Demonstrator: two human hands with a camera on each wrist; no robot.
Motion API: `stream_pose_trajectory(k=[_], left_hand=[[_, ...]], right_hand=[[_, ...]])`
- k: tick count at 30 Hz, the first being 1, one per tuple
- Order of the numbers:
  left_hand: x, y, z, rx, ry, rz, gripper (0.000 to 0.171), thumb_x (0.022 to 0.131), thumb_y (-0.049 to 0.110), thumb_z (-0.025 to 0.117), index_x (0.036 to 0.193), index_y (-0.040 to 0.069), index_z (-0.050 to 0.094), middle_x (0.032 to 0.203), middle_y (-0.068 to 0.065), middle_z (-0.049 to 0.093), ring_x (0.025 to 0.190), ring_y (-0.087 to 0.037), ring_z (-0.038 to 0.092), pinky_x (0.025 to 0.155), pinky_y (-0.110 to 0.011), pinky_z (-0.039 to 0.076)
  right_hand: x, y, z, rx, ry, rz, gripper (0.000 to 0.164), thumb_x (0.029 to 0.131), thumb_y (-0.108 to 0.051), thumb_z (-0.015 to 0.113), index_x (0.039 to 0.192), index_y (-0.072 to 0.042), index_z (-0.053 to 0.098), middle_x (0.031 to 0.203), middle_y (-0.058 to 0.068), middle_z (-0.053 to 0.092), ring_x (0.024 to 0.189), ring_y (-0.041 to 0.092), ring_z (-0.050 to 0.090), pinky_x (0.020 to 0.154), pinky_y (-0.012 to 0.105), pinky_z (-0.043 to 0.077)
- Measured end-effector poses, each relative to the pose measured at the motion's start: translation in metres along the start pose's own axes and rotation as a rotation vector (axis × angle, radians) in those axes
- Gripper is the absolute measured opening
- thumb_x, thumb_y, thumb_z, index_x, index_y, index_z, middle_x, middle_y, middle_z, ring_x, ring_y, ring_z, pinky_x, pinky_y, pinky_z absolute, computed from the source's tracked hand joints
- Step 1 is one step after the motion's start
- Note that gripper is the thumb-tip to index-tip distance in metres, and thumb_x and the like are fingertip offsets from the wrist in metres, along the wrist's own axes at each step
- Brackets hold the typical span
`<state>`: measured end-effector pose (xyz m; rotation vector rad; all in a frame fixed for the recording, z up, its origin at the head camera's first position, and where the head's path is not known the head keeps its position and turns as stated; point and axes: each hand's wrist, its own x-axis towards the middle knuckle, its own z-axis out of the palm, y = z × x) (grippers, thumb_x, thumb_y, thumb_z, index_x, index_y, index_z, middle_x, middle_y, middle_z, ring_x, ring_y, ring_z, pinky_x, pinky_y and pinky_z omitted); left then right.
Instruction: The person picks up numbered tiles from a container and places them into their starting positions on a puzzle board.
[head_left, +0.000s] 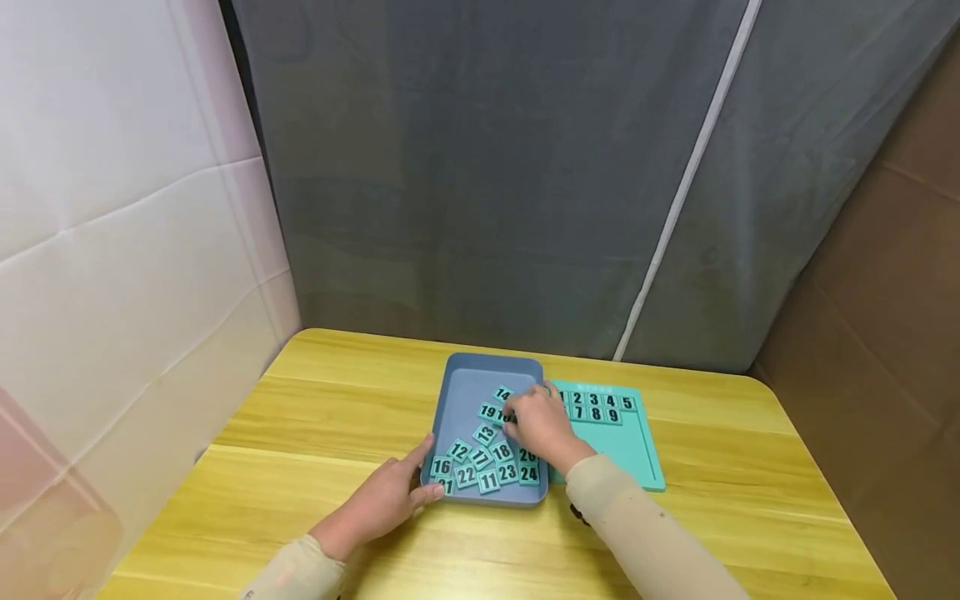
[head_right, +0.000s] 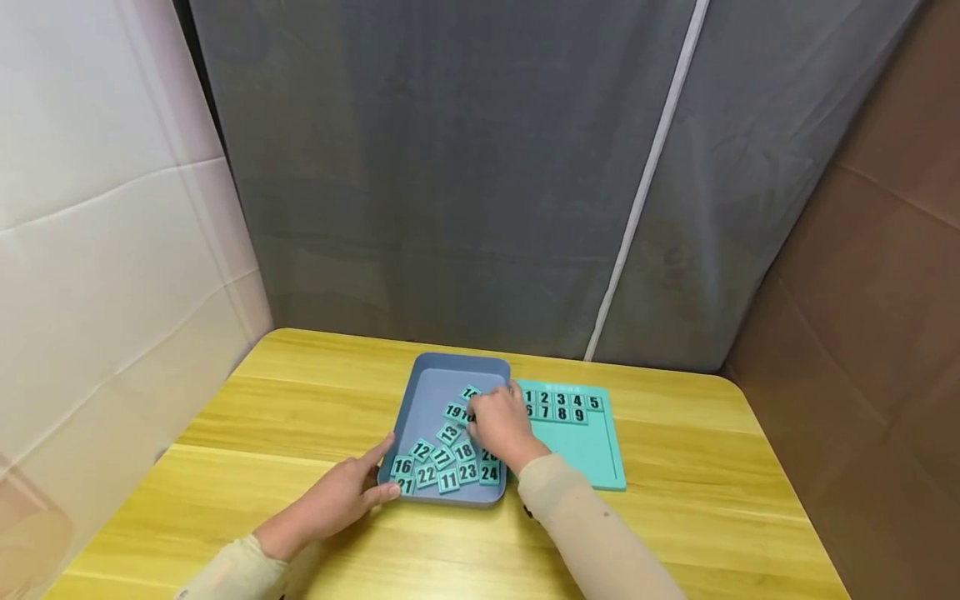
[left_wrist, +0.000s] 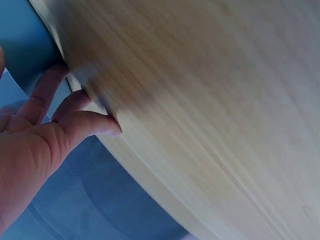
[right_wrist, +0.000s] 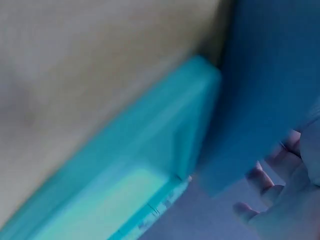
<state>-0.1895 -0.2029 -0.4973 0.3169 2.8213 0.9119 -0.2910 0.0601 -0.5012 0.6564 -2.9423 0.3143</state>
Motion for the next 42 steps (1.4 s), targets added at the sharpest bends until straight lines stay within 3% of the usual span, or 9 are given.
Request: stream_pose_trajectory(k=[5,11,15,20,27,32,37,42], left_hand=[[0.001,0.000,-0.001,-0.002,0.001,0.004,0.087,0.097,0.037,0.079,0.164,0.001,0.039,0.134,-0.024,0.073,0.113,-0.032,0.067,0.107,-0.057,0.053],[0.000,-0.002,-0.001,-0.006,0.003,0.008,0.086,0.097,0.036,0.079,0.164,0.000,0.039,0.135,-0.025,0.072,0.113,-0.033,0.067,0.107,-0.057,0.053],[-0.001,-0.003,-0.003,0.001,0.010,0.014,0.085,0.097,0.035,0.079,0.163,-0.001,0.040,0.133,-0.026,0.073,0.113,-0.035,0.067,0.106,-0.057,0.053],[-0.003,-0.002,-0.004,-0.010,0.008,0.013,0.085,0.097,0.035,0.079,0.163,-0.002,0.039,0.134,-0.027,0.072,0.115,-0.036,0.068,0.107,-0.059,0.053],[-0.004,-0.001,-0.004,-0.013,0.009,0.016,0.086,0.097,0.035,0.080,0.163,-0.002,0.040,0.133,-0.027,0.072,0.115,-0.037,0.068,0.108,-0.059,0.053],[-0.003,-0.001,-0.004,-0.012,0.007,0.006,0.085,0.097,0.035,0.080,0.163,-0.001,0.040,0.135,-0.026,0.071,0.114,-0.036,0.068,0.107,-0.058,0.053],[-0.002,-0.002,-0.003,-0.007,0.001,-0.005,0.086,0.097,0.036,0.079,0.164,0.001,0.039,0.138,-0.025,0.071,0.114,-0.034,0.067,0.106,-0.057,0.053],[-0.001,-0.002,-0.001,-0.010,0.001,-0.010,0.086,0.097,0.036,0.079,0.164,0.002,0.039,0.139,-0.024,0.070,0.114,-0.033,0.066,0.107,-0.056,0.053]], right_hand=[[-0.006,0.024,-0.028,0.060,0.032,0.048,0.019,0.096,-0.026,0.083,0.113,-0.018,0.082,0.118,0.003,0.081,0.128,0.037,0.065,0.122,0.062,0.039],[-0.027,0.088,-0.054,0.061,0.057,0.159,0.022,0.097,-0.021,0.081,0.117,-0.013,0.081,0.122,0.007,0.079,0.128,0.040,0.063,0.115,0.064,0.044],[-0.047,0.130,-0.061,0.064,0.069,0.210,0.021,0.097,-0.018,0.080,0.117,-0.009,0.080,0.119,0.012,0.079,0.124,0.042,0.063,0.109,0.065,0.046],[-0.067,0.164,-0.061,0.057,0.052,0.250,0.021,0.097,-0.016,0.081,0.115,-0.007,0.080,0.114,0.014,0.078,0.110,0.040,0.064,0.096,0.060,0.053],[-0.080,0.179,-0.052,0.015,0.005,0.253,0.020,0.096,-0.015,0.082,0.114,-0.006,0.081,0.111,0.012,0.078,0.105,0.037,0.063,0.093,0.058,0.053],[-0.078,0.177,-0.047,-0.029,0.006,0.192,0.016,0.094,-0.013,0.083,0.110,-0.008,0.082,0.110,0.011,0.080,0.110,0.041,0.065,0.099,0.062,0.053],[-0.075,0.173,-0.042,-0.077,0.001,0.129,0.014,0.091,-0.010,0.085,0.105,-0.009,0.083,0.105,0.010,0.081,0.107,0.040,0.067,0.096,0.060,0.055],[-0.074,0.171,-0.038,-0.103,-0.018,0.123,0.016,0.090,-0.010,0.085,0.106,-0.010,0.082,0.105,0.011,0.080,0.107,0.039,0.066,0.094,0.058,0.056]])
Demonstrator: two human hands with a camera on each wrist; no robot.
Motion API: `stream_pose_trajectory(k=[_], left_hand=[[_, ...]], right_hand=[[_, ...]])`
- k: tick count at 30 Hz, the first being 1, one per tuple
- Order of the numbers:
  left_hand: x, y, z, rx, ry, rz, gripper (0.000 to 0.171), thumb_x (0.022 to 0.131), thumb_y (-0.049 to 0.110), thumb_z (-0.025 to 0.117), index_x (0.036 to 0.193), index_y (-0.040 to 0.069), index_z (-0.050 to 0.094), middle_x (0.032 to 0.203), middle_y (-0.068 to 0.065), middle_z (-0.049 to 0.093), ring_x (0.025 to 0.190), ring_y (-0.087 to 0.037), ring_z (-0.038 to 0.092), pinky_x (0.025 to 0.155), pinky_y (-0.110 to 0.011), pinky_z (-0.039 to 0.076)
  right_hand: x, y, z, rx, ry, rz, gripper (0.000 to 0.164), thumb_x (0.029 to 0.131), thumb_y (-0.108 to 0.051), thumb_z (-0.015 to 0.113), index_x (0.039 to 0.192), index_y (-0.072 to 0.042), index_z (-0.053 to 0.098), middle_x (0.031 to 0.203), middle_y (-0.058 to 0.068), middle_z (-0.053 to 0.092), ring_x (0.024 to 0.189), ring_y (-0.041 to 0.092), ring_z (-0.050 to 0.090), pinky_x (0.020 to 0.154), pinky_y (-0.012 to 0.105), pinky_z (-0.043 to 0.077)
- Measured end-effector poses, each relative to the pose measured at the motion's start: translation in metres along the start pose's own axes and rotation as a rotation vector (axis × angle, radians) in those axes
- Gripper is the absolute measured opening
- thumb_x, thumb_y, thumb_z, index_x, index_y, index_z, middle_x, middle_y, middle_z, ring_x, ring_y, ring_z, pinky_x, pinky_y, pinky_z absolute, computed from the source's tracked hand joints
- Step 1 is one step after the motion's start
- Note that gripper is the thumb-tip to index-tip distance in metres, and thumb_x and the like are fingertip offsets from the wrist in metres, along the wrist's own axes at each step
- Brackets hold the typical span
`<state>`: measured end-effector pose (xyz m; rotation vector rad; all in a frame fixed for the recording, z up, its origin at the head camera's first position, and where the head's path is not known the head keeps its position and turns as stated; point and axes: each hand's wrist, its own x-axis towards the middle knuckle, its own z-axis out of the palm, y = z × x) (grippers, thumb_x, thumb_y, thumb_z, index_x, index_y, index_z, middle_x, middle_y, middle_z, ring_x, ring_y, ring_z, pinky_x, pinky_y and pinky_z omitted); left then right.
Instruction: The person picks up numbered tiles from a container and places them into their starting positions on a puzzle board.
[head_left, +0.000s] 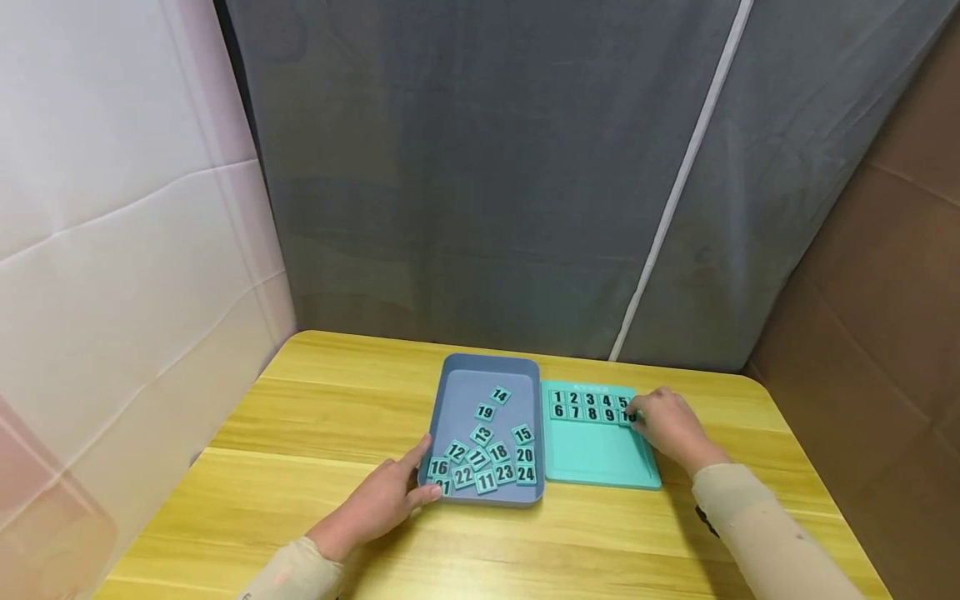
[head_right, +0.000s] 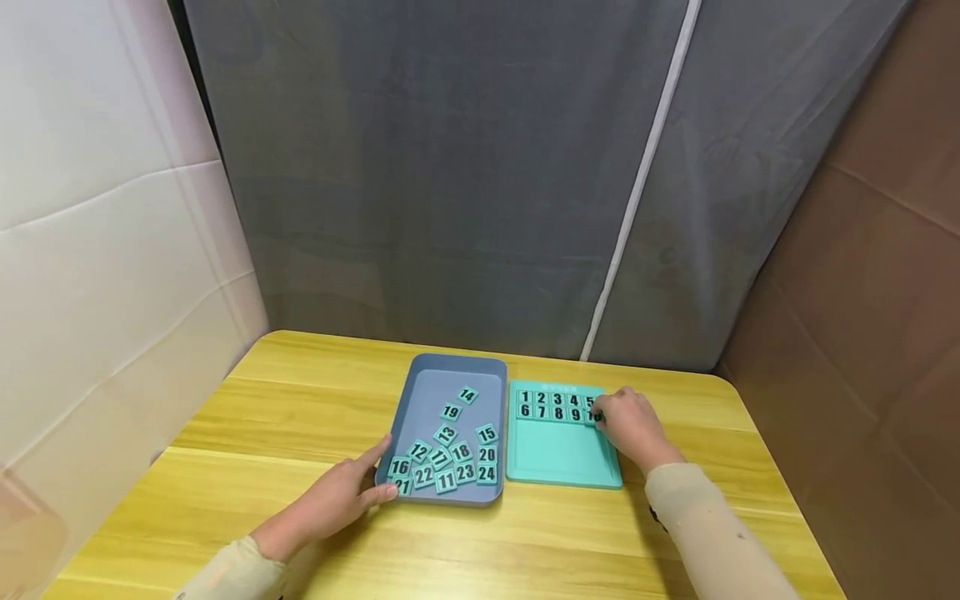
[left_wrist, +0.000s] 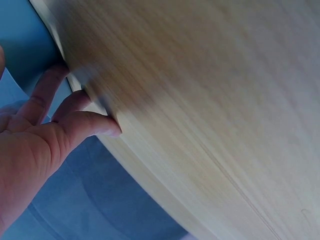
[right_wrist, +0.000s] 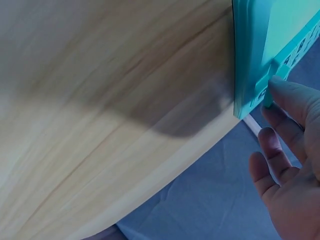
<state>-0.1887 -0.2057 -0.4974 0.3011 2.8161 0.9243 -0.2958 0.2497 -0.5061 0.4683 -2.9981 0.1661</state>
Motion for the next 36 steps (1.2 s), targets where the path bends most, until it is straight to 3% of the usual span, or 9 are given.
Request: stream_pose_trajectory(k=[29,36], left_hand=[[-0.0008,0.0013,0.0023,-0.008,0.004,-0.008,0.086,0.096,0.036,0.079,0.164,0.002,0.039,0.133,-0.019,0.075,0.104,-0.024,0.063,0.102,-0.053,0.054],[-0.0004,0.0004,0.0013,0.000,0.010,0.002,0.086,0.097,0.036,0.079,0.164,0.001,0.039,0.133,-0.021,0.074,0.107,-0.027,0.065,0.104,-0.055,0.054]], right_hand=[[0.0061,-0.0033,0.0077,0.008,-0.075,0.089,0.023,0.094,-0.008,0.082,0.117,-0.007,0.081,0.119,0.015,0.079,0.111,0.038,0.065,0.101,0.059,0.056],[0.0075,-0.0039,0.0069,0.007,-0.080,0.087,0.024,0.094,-0.008,0.082,0.118,-0.007,0.081,0.121,0.016,0.079,0.110,0.038,0.065,0.100,0.058,0.056]])
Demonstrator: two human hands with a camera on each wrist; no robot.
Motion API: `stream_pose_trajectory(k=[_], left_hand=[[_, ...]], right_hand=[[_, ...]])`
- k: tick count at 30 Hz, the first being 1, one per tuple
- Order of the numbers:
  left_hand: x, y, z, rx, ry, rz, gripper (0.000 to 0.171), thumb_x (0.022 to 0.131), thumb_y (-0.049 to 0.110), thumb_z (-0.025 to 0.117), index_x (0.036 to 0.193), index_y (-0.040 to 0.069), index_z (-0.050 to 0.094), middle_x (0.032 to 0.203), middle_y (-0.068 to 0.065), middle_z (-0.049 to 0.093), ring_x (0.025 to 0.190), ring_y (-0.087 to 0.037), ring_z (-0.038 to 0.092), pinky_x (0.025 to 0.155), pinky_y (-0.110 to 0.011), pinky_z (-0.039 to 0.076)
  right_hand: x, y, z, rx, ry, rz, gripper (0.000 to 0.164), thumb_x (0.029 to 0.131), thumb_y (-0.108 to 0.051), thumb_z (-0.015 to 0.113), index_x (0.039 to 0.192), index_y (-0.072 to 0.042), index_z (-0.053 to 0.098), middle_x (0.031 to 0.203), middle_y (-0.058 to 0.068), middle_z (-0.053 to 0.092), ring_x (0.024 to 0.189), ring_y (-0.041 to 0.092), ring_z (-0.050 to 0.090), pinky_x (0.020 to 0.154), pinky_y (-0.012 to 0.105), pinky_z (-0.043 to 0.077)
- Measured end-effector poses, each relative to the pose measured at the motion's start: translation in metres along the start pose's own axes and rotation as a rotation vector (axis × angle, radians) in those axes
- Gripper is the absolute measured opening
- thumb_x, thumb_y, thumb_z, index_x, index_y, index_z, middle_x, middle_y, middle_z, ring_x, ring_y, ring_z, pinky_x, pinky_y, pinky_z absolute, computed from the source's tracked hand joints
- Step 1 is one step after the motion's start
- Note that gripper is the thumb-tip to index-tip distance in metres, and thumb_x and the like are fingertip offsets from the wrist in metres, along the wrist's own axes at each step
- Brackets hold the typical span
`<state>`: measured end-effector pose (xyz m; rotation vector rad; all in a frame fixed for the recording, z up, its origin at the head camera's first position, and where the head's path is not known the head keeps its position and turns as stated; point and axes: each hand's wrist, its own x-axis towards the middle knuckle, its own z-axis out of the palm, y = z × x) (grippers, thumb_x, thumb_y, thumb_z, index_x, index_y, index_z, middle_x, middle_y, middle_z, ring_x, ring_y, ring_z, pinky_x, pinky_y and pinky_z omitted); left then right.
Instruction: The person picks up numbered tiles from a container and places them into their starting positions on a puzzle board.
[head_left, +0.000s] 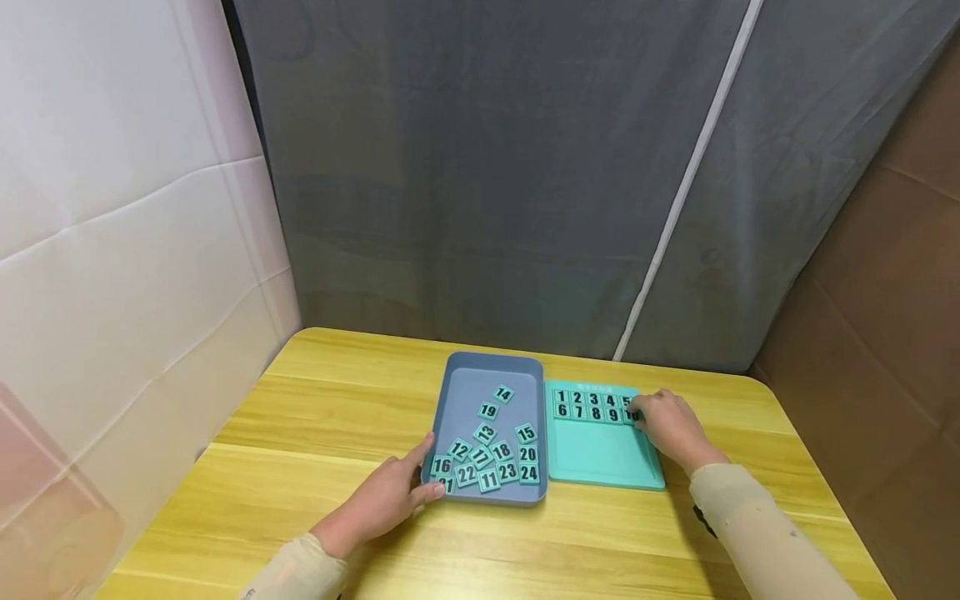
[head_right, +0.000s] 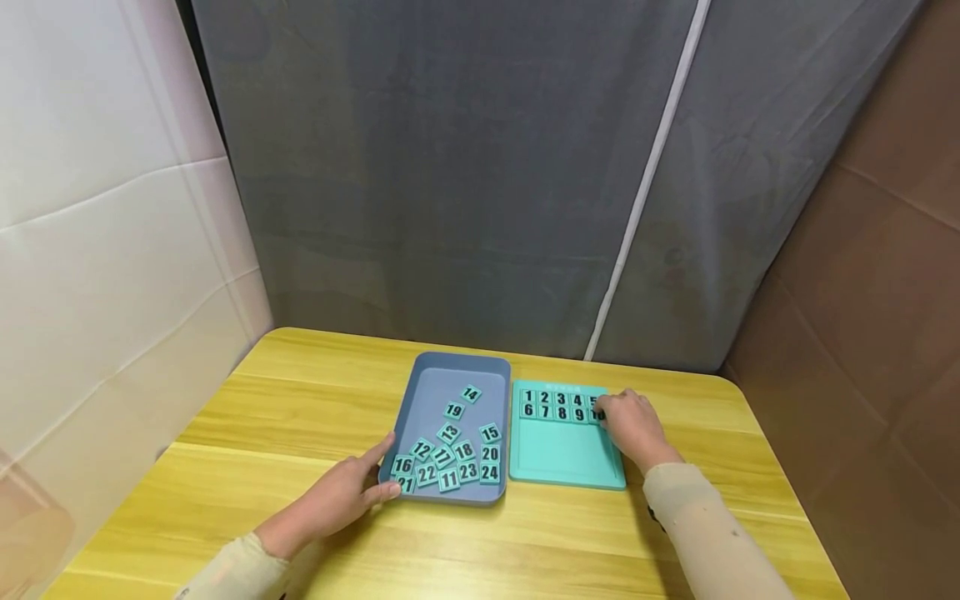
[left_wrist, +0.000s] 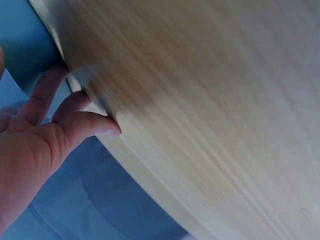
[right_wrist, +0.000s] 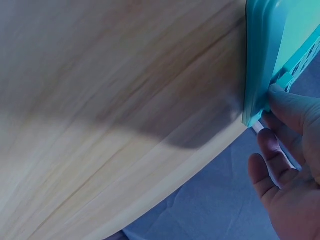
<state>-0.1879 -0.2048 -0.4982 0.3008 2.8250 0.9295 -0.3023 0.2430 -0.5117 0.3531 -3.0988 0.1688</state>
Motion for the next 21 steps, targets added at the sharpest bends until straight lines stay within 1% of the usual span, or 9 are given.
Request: stream_pose_trajectory(k=[10,17,21], left_hand=[[0.0002,-0.0004,-0.0005,0.003,-0.007,-0.010,0.086,0.096,0.037,0.079,0.164,0.001,0.039,0.138,-0.022,0.071,0.110,-0.029,0.066,0.105,-0.055,0.054],[0.0000,-0.0001,-0.0004,0.003,-0.013,-0.015,0.086,0.097,0.037,0.079,0.165,0.003,0.038,0.140,-0.021,0.071,0.111,-0.030,0.065,0.105,-0.055,0.054],[0.0002,0.0003,-0.0005,0.001,-0.014,-0.014,0.086,0.097,0.037,0.078,0.165,0.003,0.038,0.140,-0.022,0.070,0.112,-0.030,0.066,0.105,-0.055,0.054]], right_hand=[[-0.0015,-0.0017,0.0034,0.010,0.005,-0.006,0.026,0.095,-0.007,0.081,0.121,-0.006,0.079,0.121,0.016,0.078,0.108,0.037,0.066,0.100,0.058,0.056],[-0.0017,-0.0018,0.0069,0.005,0.026,0.016,0.040,0.095,-0.011,0.082,0.132,-0.002,0.072,0.136,0.021,0.073,0.123,0.044,0.066,0.108,0.064,0.052],[-0.0007,-0.0016,0.0079,0.007,0.020,0.028,0.042,0.095,-0.011,0.082,0.134,-0.001,0.070,0.136,0.021,0.072,0.124,0.045,0.066,0.107,0.064,0.052]])
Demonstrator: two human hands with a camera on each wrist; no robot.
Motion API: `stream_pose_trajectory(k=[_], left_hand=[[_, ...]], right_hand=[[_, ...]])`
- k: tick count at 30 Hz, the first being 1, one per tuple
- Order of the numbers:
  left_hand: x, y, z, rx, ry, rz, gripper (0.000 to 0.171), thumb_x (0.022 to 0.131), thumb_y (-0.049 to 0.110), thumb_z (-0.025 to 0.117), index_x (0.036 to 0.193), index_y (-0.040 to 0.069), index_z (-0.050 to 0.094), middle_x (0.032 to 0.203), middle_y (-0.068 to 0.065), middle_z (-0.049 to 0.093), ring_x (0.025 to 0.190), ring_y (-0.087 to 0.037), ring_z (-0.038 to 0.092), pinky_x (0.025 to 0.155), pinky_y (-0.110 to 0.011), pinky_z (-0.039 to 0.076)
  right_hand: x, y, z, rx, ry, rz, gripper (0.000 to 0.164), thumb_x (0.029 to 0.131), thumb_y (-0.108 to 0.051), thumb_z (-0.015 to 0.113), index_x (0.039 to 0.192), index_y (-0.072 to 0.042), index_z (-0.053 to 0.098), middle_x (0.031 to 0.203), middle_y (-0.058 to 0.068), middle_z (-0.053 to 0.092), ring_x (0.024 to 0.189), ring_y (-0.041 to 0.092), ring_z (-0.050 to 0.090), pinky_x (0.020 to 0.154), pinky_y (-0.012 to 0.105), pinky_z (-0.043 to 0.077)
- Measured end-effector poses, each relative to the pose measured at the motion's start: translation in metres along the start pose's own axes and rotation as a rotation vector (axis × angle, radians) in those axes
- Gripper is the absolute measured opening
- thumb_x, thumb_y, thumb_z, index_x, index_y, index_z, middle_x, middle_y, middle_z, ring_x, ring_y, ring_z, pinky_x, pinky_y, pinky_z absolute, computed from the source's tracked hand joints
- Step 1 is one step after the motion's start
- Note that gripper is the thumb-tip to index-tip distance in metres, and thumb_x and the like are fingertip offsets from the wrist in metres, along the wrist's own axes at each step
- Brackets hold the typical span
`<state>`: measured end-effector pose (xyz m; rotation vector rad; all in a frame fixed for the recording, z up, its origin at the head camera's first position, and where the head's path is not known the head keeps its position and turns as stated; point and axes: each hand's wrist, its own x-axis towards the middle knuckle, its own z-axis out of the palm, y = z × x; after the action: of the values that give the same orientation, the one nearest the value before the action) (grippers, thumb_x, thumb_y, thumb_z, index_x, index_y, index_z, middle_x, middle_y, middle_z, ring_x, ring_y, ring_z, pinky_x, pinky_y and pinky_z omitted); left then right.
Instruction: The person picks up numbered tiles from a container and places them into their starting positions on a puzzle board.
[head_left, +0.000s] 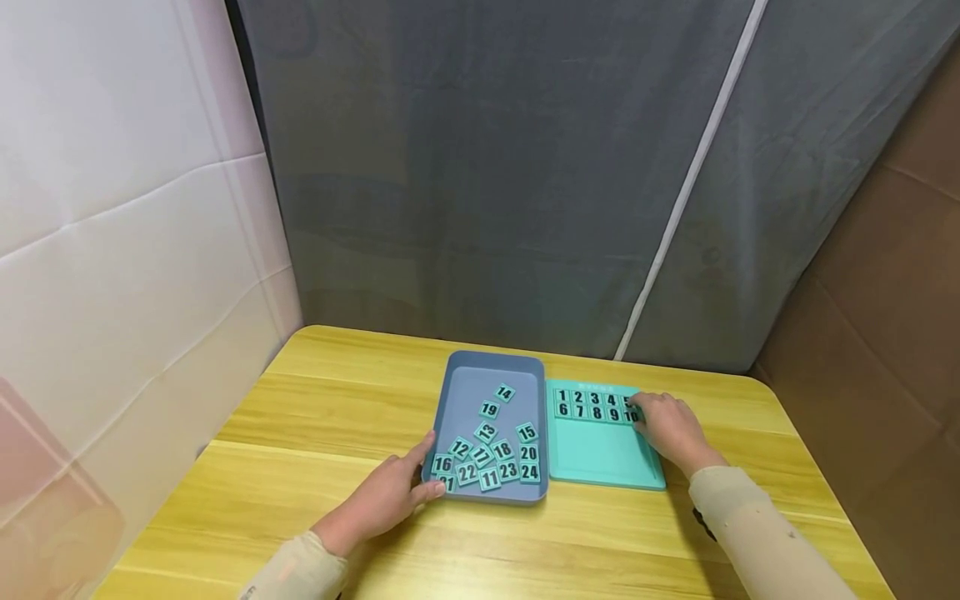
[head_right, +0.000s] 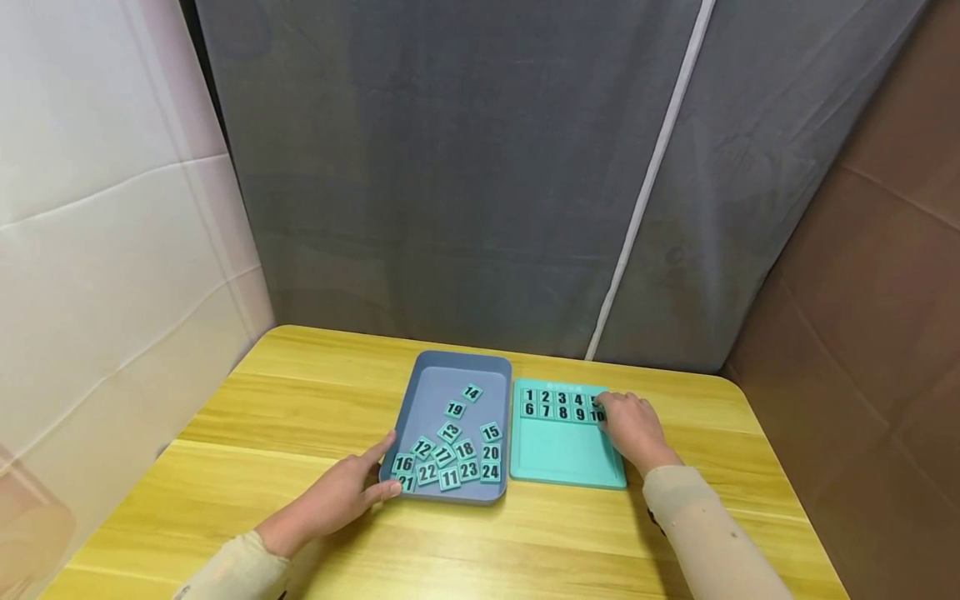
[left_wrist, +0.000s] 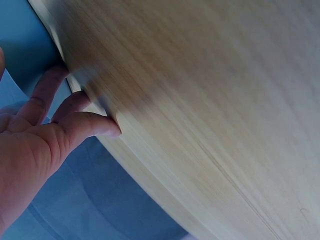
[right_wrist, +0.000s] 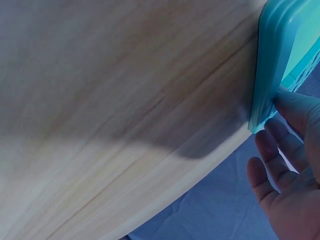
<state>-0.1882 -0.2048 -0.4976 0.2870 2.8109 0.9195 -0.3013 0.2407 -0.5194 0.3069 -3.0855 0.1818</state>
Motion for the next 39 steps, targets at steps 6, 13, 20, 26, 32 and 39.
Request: stream_pose_trajectory(k=[6,13,20,26,32,39], left_hand=[[0.0003,0.0014,-0.0010,-0.002,-0.001,-0.003,0.086,0.097,0.036,0.078,0.165,0.003,0.038,0.141,-0.022,0.070,0.114,-0.031,0.066,0.106,-0.055,0.054],[0.0000,0.0014,0.0001,-0.006,-0.001,-0.004,0.085,0.098,0.036,0.078,0.165,0.003,0.038,0.140,-0.023,0.070,0.115,-0.032,0.066,0.107,-0.056,0.053],[0.0001,0.0014,-0.0005,-0.002,0.000,-0.001,0.085,0.098,0.036,0.078,0.165,0.003,0.038,0.137,-0.024,0.071,0.116,-0.033,0.067,0.107,-0.057,0.054],[0.0001,0.0014,-0.0006,-0.001,-0.005,-0.005,0.085,0.098,0.036,0.078,0.165,0.003,0.038,0.138,-0.024,0.071,0.116,-0.033,0.066,0.107,-0.057,0.053],[0.0001,0.0006,0.0003,-0.003,-0.005,-0.010,0.084,0.098,0.036,0.078,0.165,0.002,0.038,0.141,-0.023,0.070,0.118,-0.034,0.066,0.108,-0.057,0.053],[-0.0007,0.0009,0.0003,-0.014,-0.007,-0.011,0.084,0.099,0.035,0.077,0.165,0.002,0.038,0.142,-0.023,0.069,0.120,-0.035,0.066,0.109,-0.058,0.052]], right_hand=[[-0.0004,0.0010,-0.0003,0.002,-0.002,0.001,0.041,0.096,-0.011,0.080,0.135,-0.001,0.069,0.133,0.021,0.073,0.122,0.045,0.067,0.106,0.063,0.053],[-0.0020,-0.0001,-0.0015,0.020,-0.018,0.007,0.040,0.098,-0.011,0.079,0.135,0.000,0.068,0.135,0.023,0.072,0.124,0.046,0.066,0.108,0.063,0.052],[-0.0031,-0.0005,-0.0014,0.031,-0.022,0.013,0.040,0.098,-0.011,0.078,0.135,0.000,0.068,0.136,0.024,0.071,0.126,0.047,0.065,0.110,0.064,0.051],[-0.0045,-0.0003,-0.0012,0.040,-0.005,0.005,0.040,0.097,-0.010,0.079,0.134,0.001,0.068,0.135,0.024,0.071,0.126,0.047,0.066,0.109,0.064,0.052],[-0.0061,-0.0021,-0.0022,0.048,-0.002,0.005,0.041,0.096,-0.010,0.080,0.134,0.000,0.069,0.135,0.023,0.071,0.127,0.046,0.065,0.110,0.063,0.051],[-0.0090,0.0030,-0.0040,0.089,0.019,0.020,0.042,0.097,-0.010,0.079,0.136,0.000,0.068,0.140,0.024,0.069,0.132,0.047,0.062,0.112,0.063,0.050]])
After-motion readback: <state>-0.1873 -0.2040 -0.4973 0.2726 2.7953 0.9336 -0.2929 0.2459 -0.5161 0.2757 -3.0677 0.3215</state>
